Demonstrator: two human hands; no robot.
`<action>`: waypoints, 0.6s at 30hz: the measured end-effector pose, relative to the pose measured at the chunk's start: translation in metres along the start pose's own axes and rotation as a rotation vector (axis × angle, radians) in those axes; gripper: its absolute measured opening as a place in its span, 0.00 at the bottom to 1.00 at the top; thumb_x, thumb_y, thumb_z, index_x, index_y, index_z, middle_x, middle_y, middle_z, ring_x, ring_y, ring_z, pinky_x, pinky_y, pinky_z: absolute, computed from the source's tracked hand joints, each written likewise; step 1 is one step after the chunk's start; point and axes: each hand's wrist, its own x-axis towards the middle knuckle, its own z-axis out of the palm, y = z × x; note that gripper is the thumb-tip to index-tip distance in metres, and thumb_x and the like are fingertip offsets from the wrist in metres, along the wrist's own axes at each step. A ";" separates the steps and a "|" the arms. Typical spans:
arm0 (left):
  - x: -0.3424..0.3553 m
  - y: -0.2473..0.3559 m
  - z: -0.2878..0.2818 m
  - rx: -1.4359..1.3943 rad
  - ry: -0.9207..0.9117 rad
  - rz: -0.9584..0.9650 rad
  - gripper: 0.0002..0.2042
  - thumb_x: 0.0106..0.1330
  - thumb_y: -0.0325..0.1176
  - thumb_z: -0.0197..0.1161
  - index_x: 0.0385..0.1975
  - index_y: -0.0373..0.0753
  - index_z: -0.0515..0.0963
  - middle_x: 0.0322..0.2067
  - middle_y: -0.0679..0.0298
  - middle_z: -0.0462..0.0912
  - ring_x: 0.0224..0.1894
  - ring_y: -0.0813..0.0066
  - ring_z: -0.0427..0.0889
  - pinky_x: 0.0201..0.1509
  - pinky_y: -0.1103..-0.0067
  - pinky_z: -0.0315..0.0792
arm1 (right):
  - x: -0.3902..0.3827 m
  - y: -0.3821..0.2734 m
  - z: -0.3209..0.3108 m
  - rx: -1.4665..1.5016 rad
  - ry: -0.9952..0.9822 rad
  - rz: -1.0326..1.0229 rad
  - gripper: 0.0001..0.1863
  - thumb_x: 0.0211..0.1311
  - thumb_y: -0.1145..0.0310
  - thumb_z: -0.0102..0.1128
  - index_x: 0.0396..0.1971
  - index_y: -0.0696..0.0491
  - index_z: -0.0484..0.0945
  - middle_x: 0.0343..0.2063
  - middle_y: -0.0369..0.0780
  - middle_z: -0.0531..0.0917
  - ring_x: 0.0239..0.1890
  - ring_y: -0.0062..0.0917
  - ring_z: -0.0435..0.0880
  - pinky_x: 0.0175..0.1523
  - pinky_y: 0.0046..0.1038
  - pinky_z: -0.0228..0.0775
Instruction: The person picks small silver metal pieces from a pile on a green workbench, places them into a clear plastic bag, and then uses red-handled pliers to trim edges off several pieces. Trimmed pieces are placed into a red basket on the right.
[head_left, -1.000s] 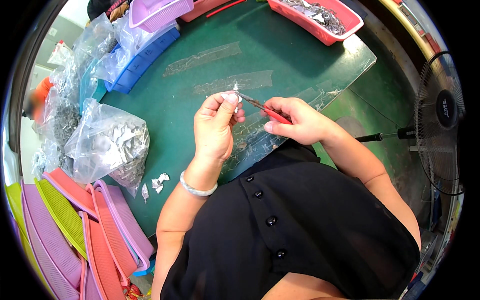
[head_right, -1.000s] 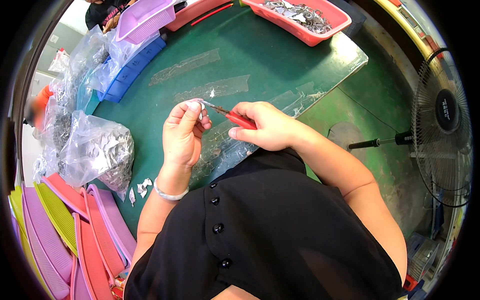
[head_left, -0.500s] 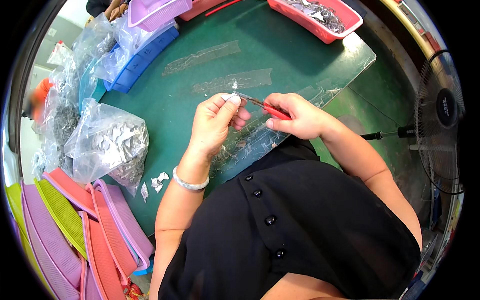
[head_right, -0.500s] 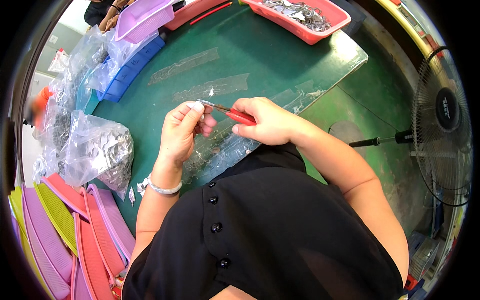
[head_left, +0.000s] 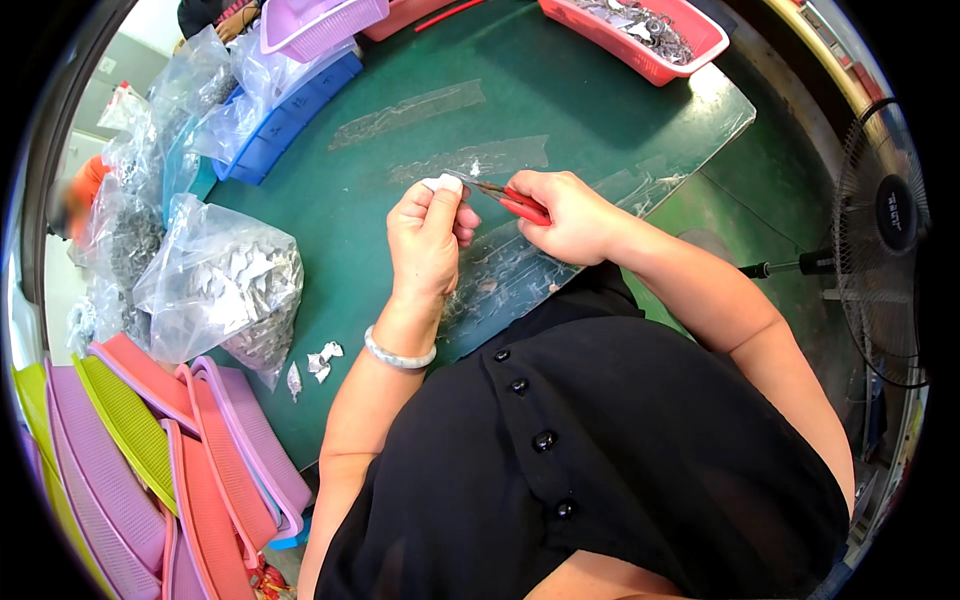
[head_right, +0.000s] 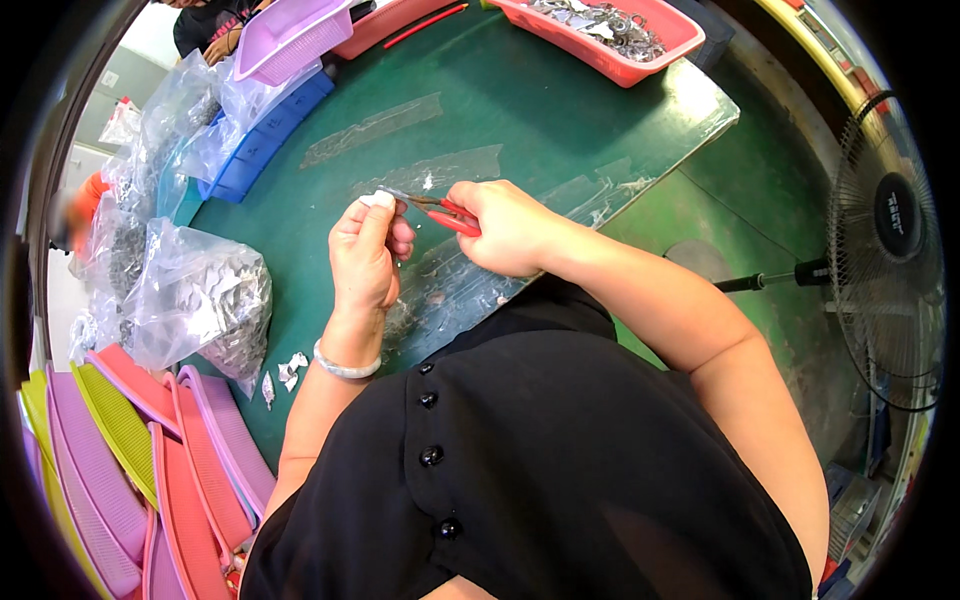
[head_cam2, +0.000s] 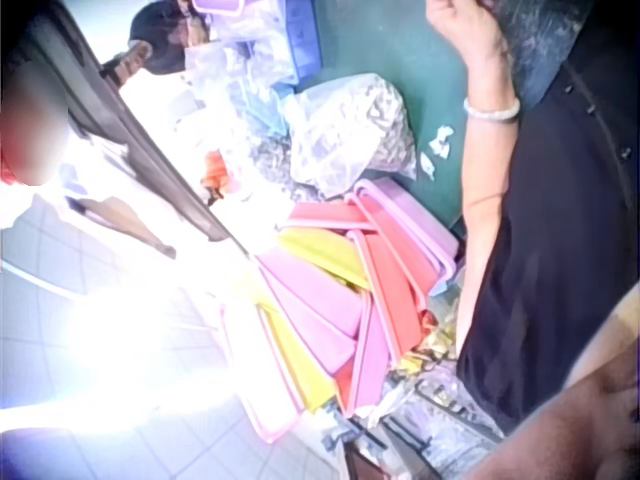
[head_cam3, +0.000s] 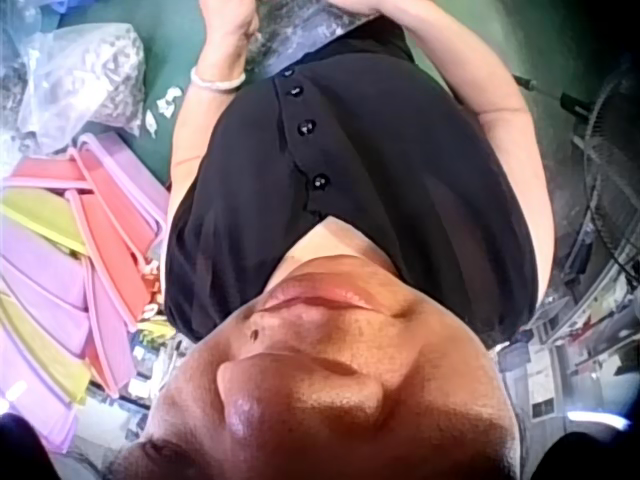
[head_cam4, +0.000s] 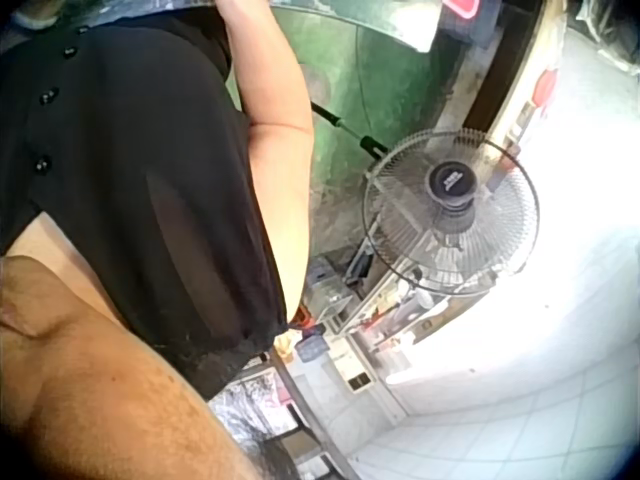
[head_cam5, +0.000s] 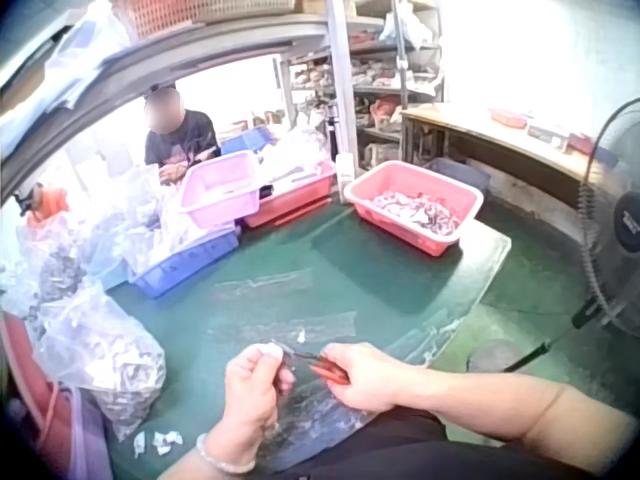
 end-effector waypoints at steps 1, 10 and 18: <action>0.001 0.000 -0.001 0.001 0.005 0.009 0.09 0.63 0.34 0.55 0.26 0.35 0.73 0.14 0.67 0.73 0.14 0.84 0.66 0.18 0.87 0.60 | 0.001 -0.001 0.001 -0.009 0.007 -0.009 0.13 0.45 0.76 0.53 0.34 0.61 0.70 0.23 0.47 0.75 0.26 0.34 0.75 0.33 0.30 0.66; 0.004 0.000 -0.007 -0.002 0.020 0.091 0.10 0.63 0.35 0.55 0.25 0.36 0.73 0.15 0.67 0.74 0.15 0.85 0.68 0.19 0.88 0.63 | 0.008 0.002 0.012 -0.186 0.189 -0.182 0.13 0.44 0.77 0.54 0.34 0.61 0.70 0.24 0.48 0.75 0.25 0.37 0.75 0.31 0.31 0.66; -0.003 0.007 -0.012 -0.109 -0.107 0.060 0.08 0.64 0.32 0.53 0.32 0.33 0.74 0.18 0.65 0.76 0.18 0.82 0.70 0.21 0.85 0.66 | 0.008 -0.004 -0.013 0.290 -0.212 -0.028 0.17 0.49 0.70 0.57 0.40 0.61 0.70 0.24 0.35 0.72 0.27 0.18 0.68 0.34 0.21 0.62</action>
